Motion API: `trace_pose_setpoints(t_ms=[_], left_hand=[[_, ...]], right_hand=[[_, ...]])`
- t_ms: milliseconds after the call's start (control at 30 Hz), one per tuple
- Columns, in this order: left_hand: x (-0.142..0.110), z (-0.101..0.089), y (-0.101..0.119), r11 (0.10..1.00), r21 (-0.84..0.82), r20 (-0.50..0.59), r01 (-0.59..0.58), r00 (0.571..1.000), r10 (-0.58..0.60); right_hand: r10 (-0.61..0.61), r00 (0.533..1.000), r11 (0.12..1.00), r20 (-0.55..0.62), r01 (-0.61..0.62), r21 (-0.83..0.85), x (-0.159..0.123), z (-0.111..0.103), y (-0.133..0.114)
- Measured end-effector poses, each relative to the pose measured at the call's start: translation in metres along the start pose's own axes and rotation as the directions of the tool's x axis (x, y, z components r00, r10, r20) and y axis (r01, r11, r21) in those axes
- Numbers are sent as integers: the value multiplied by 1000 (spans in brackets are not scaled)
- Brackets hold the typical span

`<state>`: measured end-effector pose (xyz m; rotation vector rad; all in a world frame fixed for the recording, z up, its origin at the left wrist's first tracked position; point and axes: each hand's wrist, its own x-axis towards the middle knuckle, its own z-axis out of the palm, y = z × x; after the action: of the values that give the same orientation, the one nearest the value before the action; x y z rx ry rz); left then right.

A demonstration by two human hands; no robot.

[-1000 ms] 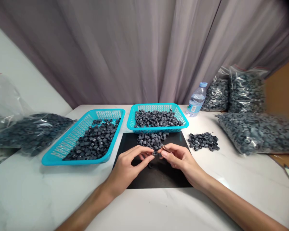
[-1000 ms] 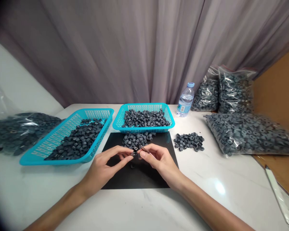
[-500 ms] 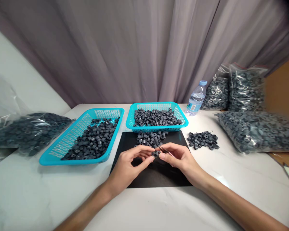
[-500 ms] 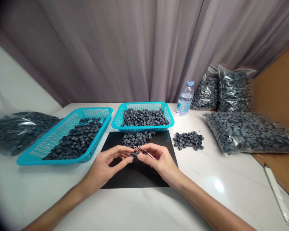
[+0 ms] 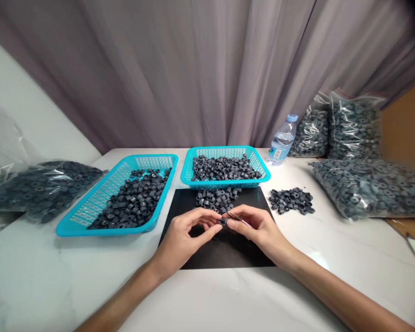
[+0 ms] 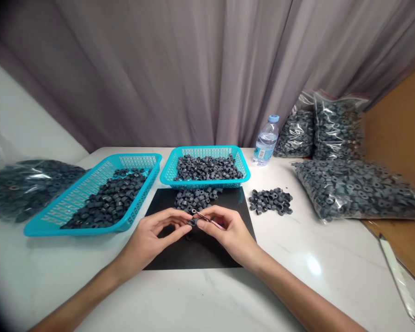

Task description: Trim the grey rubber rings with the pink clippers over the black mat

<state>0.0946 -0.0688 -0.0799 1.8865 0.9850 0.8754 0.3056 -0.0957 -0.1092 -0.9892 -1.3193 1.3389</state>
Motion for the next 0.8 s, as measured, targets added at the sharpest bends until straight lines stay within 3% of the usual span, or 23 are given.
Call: trace_pose_setpoints(t_ms=[367, 800], left_hand=[[1, 3, 0, 1000, 5, 8, -10, 1000, 10], [1, 3, 3, 995, 99, 17, -9, 1000, 8]], right_hand=[[4, 1000, 999, -22, -5, -51, -1, 1, -3], [2, 1000, 1000, -11, -2, 13, -1, 0, -3]])
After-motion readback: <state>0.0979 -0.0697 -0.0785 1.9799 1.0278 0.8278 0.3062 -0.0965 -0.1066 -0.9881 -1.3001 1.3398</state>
